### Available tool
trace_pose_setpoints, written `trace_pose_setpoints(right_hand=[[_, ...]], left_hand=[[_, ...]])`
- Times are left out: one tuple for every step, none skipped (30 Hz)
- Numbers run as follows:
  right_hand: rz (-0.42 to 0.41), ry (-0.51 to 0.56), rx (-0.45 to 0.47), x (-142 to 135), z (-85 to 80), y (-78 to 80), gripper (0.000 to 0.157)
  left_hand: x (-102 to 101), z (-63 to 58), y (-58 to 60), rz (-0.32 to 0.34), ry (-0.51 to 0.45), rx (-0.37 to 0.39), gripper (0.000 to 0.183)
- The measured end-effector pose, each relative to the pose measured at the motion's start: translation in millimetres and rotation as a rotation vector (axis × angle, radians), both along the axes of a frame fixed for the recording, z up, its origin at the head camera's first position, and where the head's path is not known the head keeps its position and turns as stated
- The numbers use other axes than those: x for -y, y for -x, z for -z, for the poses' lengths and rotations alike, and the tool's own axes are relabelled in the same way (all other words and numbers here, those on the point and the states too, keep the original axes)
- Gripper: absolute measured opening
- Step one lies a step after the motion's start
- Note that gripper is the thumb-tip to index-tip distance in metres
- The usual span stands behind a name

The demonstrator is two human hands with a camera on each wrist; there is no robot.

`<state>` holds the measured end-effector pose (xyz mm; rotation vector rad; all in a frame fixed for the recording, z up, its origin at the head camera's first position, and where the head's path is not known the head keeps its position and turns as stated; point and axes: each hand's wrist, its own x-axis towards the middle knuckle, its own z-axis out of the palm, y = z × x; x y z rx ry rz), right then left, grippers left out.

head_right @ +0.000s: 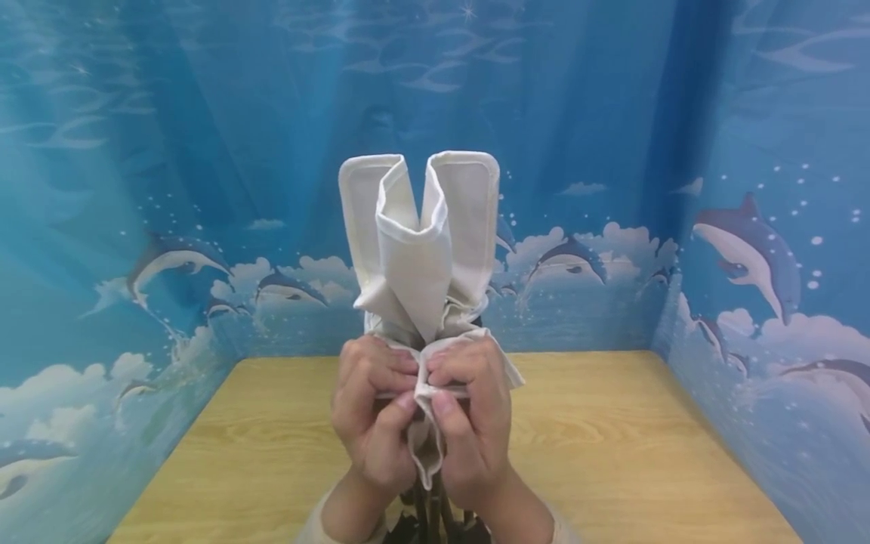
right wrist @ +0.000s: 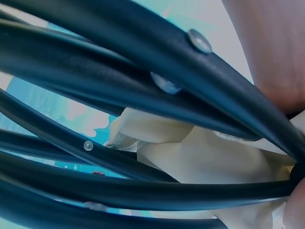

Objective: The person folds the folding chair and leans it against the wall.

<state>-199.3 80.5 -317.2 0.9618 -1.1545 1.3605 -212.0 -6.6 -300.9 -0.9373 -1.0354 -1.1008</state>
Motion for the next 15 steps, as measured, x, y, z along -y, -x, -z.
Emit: trace_pose_setpoints(right_hand=[[0.002,0.000,-0.003,-0.1,0.1,0.1,0.014],[0.003,-0.001,-0.005,-0.3,0.1,0.2,0.013],[0.002,-0.002,-0.006,-0.4,0.2,0.3,0.013],[0.000,-0.003,-0.008,-0.5,0.3,0.4,0.013],[-0.002,-0.004,-0.009,-0.5,0.5,0.6,0.013],[-0.003,-0.006,-0.010,-0.5,0.6,0.7,0.012],[-0.002,-0.007,-0.010,-0.5,0.8,0.7,0.012],[-0.001,-0.008,-0.007,-0.6,1.0,0.5,0.012],[0.002,-0.008,-0.004,-0.7,1.2,0.2,0.013],[0.003,-0.007,-0.001,-0.7,1.4,0.0,0.013],[0.005,-0.007,0.002,-0.8,1.6,-0.2,0.013],[0.007,-0.007,0.005,-1.0,1.7,-0.4,0.014],[0.008,-0.007,0.008,-1.2,1.9,-0.8,0.014],[0.010,-0.006,0.012,-1.4,1.9,-1.2,0.015],[0.009,-0.006,0.011,-1.5,1.7,-1.3,0.014]], left_hand=[[-0.1,0.1,-0.2,0.000,0.000,0.002,0.009],[-0.2,0.2,-0.3,-0.002,0.000,0.003,0.009],[-0.2,0.3,-0.4,-0.002,0.000,0.003,0.009],[-0.2,0.4,-0.5,-0.003,0.001,0.004,0.009],[0.0,0.6,-0.6,-0.003,0.000,0.006,0.009],[0.1,0.8,-0.7,-0.003,0.000,0.007,0.009],[0.2,1.0,-0.9,-0.004,0.000,0.009,0.009],[0.2,1.2,-1.0,-0.004,-0.001,0.010,0.009],[0.1,1.5,-1.2,-0.003,0.000,0.013,0.009],[0.1,1.7,-1.4,-0.003,0.000,0.014,0.009],[-0.1,1.8,-1.6,-0.003,0.000,0.015,0.009],[-0.3,1.8,-1.7,-0.002,0.000,0.015,0.009],[-0.4,1.8,-1.9,-0.002,0.000,0.016,0.009],[-0.6,1.8,-2.0,-0.002,0.000,0.015,0.009],[-0.7,1.7,-2.0,-0.002,0.000,0.013,0.009]])
